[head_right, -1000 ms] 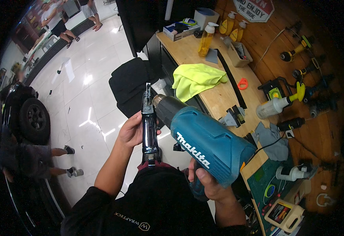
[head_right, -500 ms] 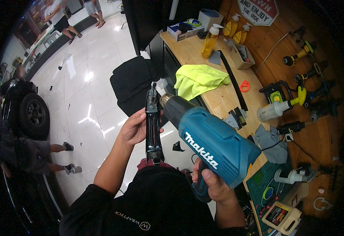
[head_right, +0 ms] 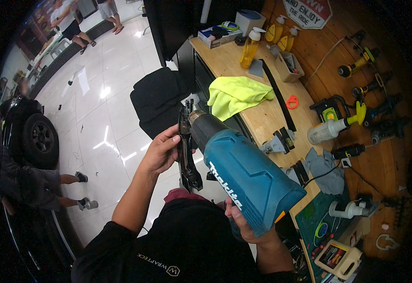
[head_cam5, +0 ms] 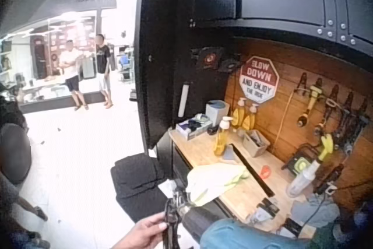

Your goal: The person applies a black vinyl wrap to a chrome car emblem using a heat gun to soften the material and a squeegee to smooth it. They trim excess wrap, wipe the emblem with a cloth, and carry the finished piece across the garage.

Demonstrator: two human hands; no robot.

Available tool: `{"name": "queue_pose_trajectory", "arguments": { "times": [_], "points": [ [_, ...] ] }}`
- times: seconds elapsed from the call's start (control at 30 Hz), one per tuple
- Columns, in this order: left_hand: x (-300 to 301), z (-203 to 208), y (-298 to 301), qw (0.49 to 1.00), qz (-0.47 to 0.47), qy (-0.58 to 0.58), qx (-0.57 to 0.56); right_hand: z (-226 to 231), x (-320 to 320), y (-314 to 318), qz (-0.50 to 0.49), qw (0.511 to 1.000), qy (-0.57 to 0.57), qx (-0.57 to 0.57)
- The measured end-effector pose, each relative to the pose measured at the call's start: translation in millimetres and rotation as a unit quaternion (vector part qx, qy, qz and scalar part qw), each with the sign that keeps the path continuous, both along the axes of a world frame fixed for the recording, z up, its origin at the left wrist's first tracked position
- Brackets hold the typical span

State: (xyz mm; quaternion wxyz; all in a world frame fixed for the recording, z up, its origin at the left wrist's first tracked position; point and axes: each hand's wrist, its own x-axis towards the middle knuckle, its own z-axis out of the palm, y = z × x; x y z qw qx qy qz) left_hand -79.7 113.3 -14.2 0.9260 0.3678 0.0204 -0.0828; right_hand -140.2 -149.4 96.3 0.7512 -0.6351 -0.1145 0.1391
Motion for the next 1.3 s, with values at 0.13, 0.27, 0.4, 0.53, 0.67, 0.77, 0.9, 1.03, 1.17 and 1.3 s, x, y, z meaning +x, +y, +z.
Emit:
{"name": "queue_pose_trajectory", "arguments": {
  "times": [0.13,0.27,0.4,0.53,0.67,0.77,0.9,1.03,1.17,1.3],
  "points": [
    [0.1,2.0,-3.7,1.0,0.015,0.0,0.024,0.0,1.4,-4.3,0.006,1.0,0.006,-0.002],
    [0.2,7.1,-9.9,0.995,0.039,0.005,0.088,-5.7,-2.8,-15.5,0.0,1.0,0.015,0.027],
    [-0.5,5.1,-18.8,0.938,0.123,-0.093,0.311,-12.4,-14.3,-43.2,-0.012,0.99,0.045,0.134],
    [-3.5,27.0,-40.7,0.867,0.126,-0.111,0.468,-16.4,-33.6,-125.8,-0.077,0.987,0.026,0.142],
    [-10.0,28.3,-58.0,0.721,0.172,-0.242,0.626,-26.6,-71.7,-201.3,-0.294,0.947,-0.007,-0.127],
    [-18.1,37.4,-85.3,0.716,0.184,-0.24,0.629,-78.7,-70.8,-244.1,-0.349,0.821,-0.025,-0.45],
    [-28.9,41.7,-118.9,0.687,0.131,-0.318,0.641,-146.0,-69.9,-268.3,-0.346,0.717,0.02,-0.604],
    [-35.1,43.9,-143.7,0.702,0.078,-0.355,0.613,-165.8,-53.1,-278.9,-0.327,0.737,0.097,-0.584],
    [-41.9,42.0,-162.1,0.715,0.058,-0.375,0.587,-191.5,-38.0,-295.6,-0.326,0.712,0.008,-0.622],
    [-49.7,44.8,-167.4,0.716,0.024,-0.384,0.582,-205.9,-28.9,-304.4,-0.339,0.734,0.0,-0.588]
  ]
}}
